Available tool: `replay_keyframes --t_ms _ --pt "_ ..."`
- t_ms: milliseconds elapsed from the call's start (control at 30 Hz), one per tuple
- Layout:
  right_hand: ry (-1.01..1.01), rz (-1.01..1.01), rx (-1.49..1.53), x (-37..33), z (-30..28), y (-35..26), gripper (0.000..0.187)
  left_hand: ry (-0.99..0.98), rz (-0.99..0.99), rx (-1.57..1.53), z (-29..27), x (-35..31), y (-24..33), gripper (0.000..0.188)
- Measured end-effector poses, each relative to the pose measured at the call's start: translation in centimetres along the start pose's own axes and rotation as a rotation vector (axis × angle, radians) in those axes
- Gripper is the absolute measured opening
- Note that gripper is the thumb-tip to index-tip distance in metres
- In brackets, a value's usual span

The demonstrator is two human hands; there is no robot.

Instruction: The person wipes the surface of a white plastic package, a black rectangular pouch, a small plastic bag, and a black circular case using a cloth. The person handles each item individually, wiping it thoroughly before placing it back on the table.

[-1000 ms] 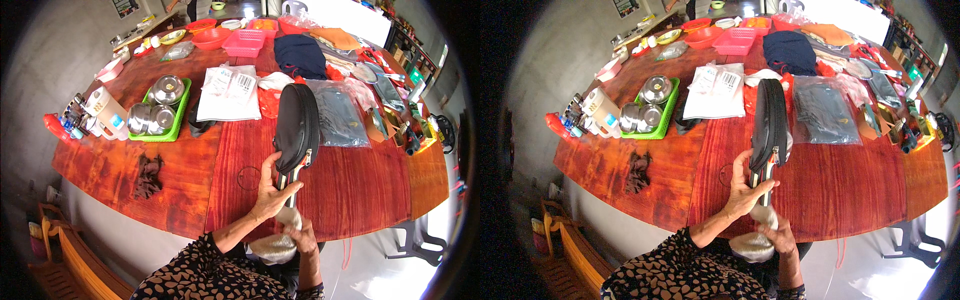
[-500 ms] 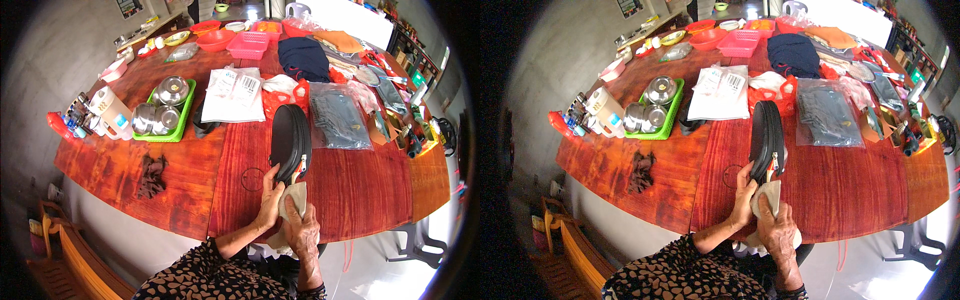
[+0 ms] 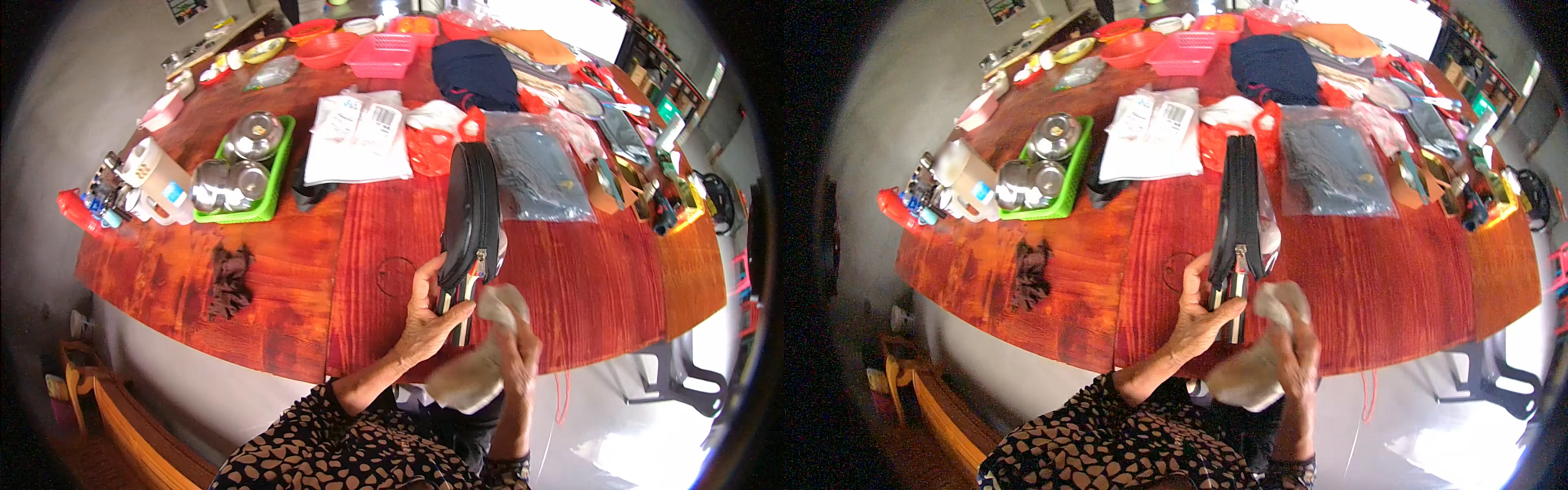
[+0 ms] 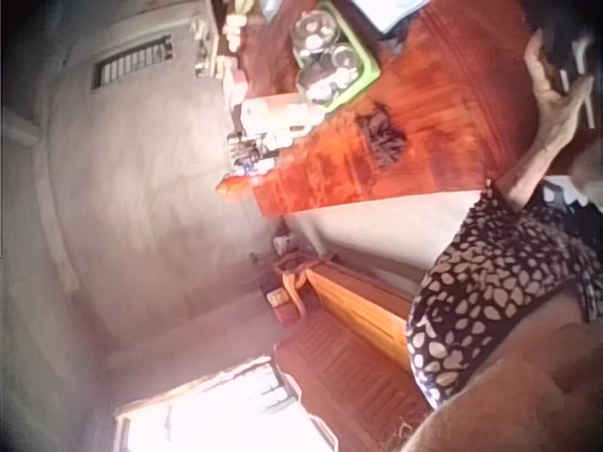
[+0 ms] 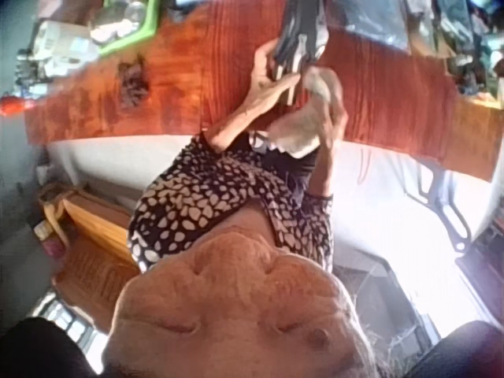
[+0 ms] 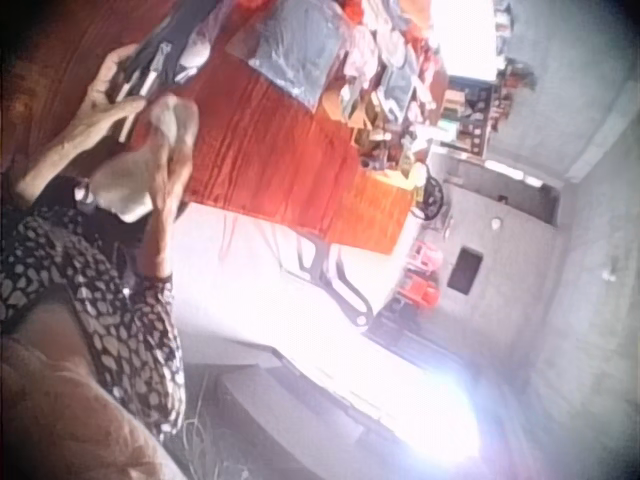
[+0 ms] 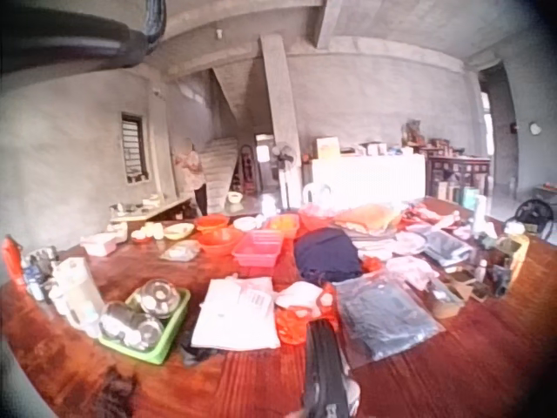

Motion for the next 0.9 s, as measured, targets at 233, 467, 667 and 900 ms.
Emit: replay_keyframes --t_ms 233,467,667,900 --pt "-0.279 0.088 0.542 0.0 4.5 1.7 0.046 -0.004 -0.062 -0.029 1.1 -0.5 -0.4 0.081" --pt "-0.328 0.191 0.236 -1.9 3.6 2.4 0.050 0.019 -0.068 -0.120 1.1 0.5 -0.9 0.077" --pt "-0.234 -0.175 0.164 -1.5 0.2 -2.6 0.052 0.039 -0.141 -0.072 -0.2 1.9 0.2 0.069" --pt "0.014 -0.345 -0.446 1.8 2.9 -4.9 0.047 0.085 -0.006 -0.130 0.1 1.4 -1.2 0.045"
Point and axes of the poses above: each hand's wrist, its own x-axis towards the middle knuckle, its own z-axis out of the palm, y = z × x, the point moved 4 cm from there along x, towards the middle knuckle, and after that the axes turned 8 degrees about -x, right-handed, at the moved point
